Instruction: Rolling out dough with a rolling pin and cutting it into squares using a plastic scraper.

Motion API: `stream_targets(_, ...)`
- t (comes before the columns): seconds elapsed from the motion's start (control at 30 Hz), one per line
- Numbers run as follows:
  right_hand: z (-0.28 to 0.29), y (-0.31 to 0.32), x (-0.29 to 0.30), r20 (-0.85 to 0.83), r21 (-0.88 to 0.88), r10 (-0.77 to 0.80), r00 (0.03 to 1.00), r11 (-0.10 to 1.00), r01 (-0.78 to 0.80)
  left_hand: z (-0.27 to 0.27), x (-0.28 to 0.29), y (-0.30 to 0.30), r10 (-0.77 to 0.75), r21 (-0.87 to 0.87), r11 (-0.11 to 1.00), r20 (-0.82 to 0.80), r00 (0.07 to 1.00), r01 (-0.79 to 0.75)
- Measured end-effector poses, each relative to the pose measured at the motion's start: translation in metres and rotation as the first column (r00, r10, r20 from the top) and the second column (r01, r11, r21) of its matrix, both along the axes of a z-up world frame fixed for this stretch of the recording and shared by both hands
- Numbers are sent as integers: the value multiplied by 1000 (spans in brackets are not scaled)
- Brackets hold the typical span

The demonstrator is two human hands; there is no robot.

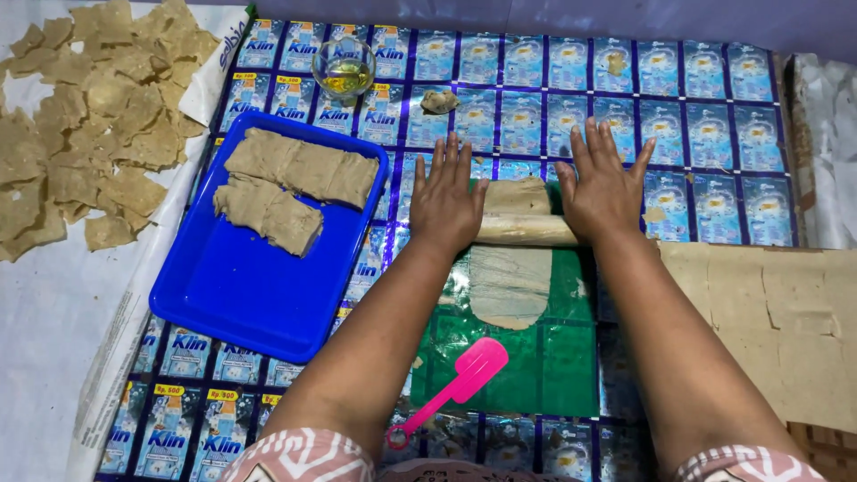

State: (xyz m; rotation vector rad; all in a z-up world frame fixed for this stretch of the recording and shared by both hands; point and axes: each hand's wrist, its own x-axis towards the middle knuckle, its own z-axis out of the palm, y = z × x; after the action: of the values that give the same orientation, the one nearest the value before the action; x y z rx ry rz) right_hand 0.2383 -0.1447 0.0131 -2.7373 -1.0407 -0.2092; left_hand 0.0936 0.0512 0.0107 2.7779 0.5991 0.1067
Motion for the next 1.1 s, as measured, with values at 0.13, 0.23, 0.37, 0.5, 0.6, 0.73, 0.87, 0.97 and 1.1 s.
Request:
stream_targets(0.13,-6,-26,-41,-17,19,20,1000,1000,-19,-11,-52,-23,-53,94,995,108,993,43)
stream_targets(0.23,-15,-50,-79,29,10,48,998,999,-49,-14,-90,-39,-163,137,982,264,951,130)
stream_targets(0.37,-14,-72,-133,62,49,60,996,997,-63,-9,-126,-53,-238,125,970,305,922,209)
stream_targets(0.5,-13,-82,-210,48,280,407,912,871,-403,-7,-141,-48,-207,16,977,308,928,213)
stream_targets(0.6,29,-78,-268,-159,367,749,643,650,-666,1,-159,-51,-153,-4,985,407,901,170)
stream_targets(0.73,30,-86,-288,-177,346,803,570,593,-727,15,-177,-54,59,-158,987,352,934,-3)
stream_targets(0.87,30,-93,-292,-353,174,753,555,635,-752,4,-178,-48,357,-371,895,268,895,-245)
stream_targets(0.97,42,-94,-294,-462,129,665,587,705,-697,-5,-176,-44,438,-397,861,258,861,-318)
stream_targets(1.1,42,-100,-292,-374,136,643,669,751,-646,-5,-176,-47,471,-416,842,258,844,-343)
